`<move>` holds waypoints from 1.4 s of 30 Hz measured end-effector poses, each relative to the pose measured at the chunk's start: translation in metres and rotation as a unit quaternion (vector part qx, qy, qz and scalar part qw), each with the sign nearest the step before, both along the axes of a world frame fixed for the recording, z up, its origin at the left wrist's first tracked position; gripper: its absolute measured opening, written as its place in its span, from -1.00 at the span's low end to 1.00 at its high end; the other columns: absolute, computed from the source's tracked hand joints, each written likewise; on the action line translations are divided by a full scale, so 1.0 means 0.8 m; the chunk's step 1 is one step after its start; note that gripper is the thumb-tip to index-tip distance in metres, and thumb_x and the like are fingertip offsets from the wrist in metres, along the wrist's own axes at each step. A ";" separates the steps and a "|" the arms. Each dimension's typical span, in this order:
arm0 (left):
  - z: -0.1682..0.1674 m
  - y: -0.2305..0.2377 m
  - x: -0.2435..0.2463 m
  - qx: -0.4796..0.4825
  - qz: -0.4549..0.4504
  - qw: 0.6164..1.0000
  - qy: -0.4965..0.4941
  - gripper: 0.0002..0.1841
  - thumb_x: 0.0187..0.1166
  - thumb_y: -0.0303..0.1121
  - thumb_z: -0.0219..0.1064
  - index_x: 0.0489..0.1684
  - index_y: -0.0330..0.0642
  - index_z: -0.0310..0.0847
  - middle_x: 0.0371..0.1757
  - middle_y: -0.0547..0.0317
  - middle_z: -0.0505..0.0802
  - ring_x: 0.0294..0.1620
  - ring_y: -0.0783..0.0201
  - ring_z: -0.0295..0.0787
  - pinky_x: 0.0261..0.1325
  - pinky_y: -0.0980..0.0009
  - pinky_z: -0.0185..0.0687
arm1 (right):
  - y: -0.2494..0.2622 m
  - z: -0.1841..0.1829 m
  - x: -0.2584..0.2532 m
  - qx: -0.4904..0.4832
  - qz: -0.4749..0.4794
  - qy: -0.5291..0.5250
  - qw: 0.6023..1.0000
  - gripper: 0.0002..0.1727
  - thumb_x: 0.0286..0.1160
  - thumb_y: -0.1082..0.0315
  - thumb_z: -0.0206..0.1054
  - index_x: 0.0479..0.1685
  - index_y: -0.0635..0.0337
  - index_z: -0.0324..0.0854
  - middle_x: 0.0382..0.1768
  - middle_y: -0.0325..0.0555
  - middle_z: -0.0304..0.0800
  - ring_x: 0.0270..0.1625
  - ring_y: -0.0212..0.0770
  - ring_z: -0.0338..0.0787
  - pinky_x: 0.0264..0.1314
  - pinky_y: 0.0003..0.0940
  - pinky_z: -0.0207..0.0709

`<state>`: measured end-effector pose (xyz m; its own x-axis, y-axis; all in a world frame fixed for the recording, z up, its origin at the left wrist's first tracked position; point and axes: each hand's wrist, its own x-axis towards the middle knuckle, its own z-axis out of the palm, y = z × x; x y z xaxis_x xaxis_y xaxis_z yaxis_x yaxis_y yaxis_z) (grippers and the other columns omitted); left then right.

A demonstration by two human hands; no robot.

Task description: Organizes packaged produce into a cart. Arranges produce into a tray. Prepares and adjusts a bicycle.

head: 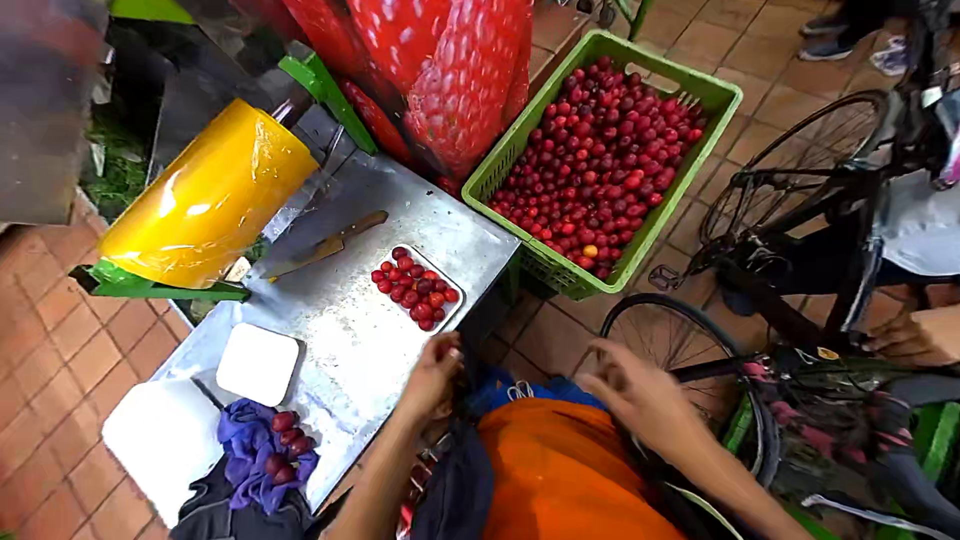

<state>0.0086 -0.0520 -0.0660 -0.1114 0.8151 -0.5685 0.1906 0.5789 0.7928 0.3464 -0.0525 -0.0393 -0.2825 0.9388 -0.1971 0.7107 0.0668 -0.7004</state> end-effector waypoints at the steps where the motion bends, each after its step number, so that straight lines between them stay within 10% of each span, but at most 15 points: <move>1: 0.012 0.018 -0.015 0.036 -0.031 0.993 0.109 -0.57 0.80 -0.38 0.14 0.61 -0.26 0.35 0.36 -0.15 0.70 0.27 0.05 0.72 0.36 0.02 0.65 | -0.014 0.001 0.040 0.037 -0.042 -0.020 0.998 -0.41 0.67 -0.11 0.26 0.48 0.10 0.59 -0.07 -0.04 0.86 -0.14 -0.06 0.87 -0.09 0.10 0.79; 7: 0.020 0.139 -0.084 0.139 -0.191 0.877 0.419 -0.61 0.75 -0.40 0.21 0.47 -0.41 0.51 0.44 -0.46 0.64 0.51 -0.38 0.55 0.56 -0.34 0.39 | -0.105 0.024 0.226 0.152 -0.281 -0.183 0.930 -0.50 0.71 0.11 0.20 0.21 0.47 0.65 0.17 0.57 0.65 0.26 0.54 0.65 0.32 0.42 0.46; 16: 0.030 0.168 -0.051 0.132 -0.303 0.819 0.469 -0.58 0.78 -0.31 0.14 0.38 -0.48 0.60 0.41 -0.62 0.62 0.53 -0.51 0.48 0.60 -0.38 0.26 | -0.235 -0.040 0.316 0.049 -0.496 -0.251 0.830 -0.37 0.43 -0.06 0.50 0.36 0.20 0.68 0.47 0.35 0.56 0.55 0.50 0.47 0.45 0.53 0.38; 19: 0.059 0.168 0.050 0.219 -0.256 0.845 0.416 -0.54 0.78 -0.27 0.11 0.43 -0.49 0.56 0.41 -0.48 0.67 0.47 -0.14 0.62 0.57 0.09 0.47 | -0.248 -0.066 0.331 0.116 -0.629 -0.083 0.764 -0.12 0.23 -0.06 0.64 0.57 0.19 0.48 0.47 0.23 0.60 0.52 0.22 0.58 0.47 0.27 0.51; 22: 0.049 0.160 0.215 0.268 -0.316 0.876 0.246 -0.58 0.78 -0.32 0.14 0.37 -0.54 0.53 0.31 -0.41 0.72 0.32 -0.02 0.70 0.43 0.10 0.59 | -0.242 -0.083 0.328 0.138 -0.730 0.177 0.646 0.13 0.08 0.11 0.74 0.79 0.06 0.16 0.62 0.01 0.48 0.57 -0.09 0.56 0.47 -0.02 0.60; 26: 0.001 0.143 0.412 0.193 -0.541 0.809 0.122 -0.65 0.77 -0.20 0.20 0.32 -0.19 0.70 0.33 0.02 0.80 0.39 0.14 0.72 0.49 0.03 0.63 | -0.221 -0.110 0.292 0.110 -0.812 0.344 0.459 -0.13 0.31 0.13 0.64 0.61 0.22 0.29 0.12 0.09 0.75 -0.06 -0.10 0.80 -0.06 -0.10 0.75; 32: -0.026 0.157 0.627 0.241 -0.711 0.660 0.013 -0.71 0.77 -0.28 0.23 0.30 -0.09 0.73 0.30 0.15 0.81 0.30 0.24 0.76 0.41 0.09 0.70 | -0.210 -0.104 0.309 0.068 -0.849 0.330 0.408 -0.53 0.48 0.09 0.52 0.11 0.33 0.67 -0.16 0.00 0.87 -0.17 -0.17 0.82 -0.11 -0.16 0.70; 42: -0.132 0.329 0.924 0.282 -0.680 0.670 0.103 -0.52 0.61 -0.44 0.30 0.53 -0.35 0.49 0.51 -0.33 0.62 0.53 -0.25 0.56 0.59 -0.24 0.44 | -0.177 -0.106 0.251 0.170 -0.903 0.261 0.296 -0.45 0.15 0.28 0.54 0.16 0.38 0.58 -0.14 0.00 0.87 -0.11 -0.16 0.85 -0.08 -0.18 0.74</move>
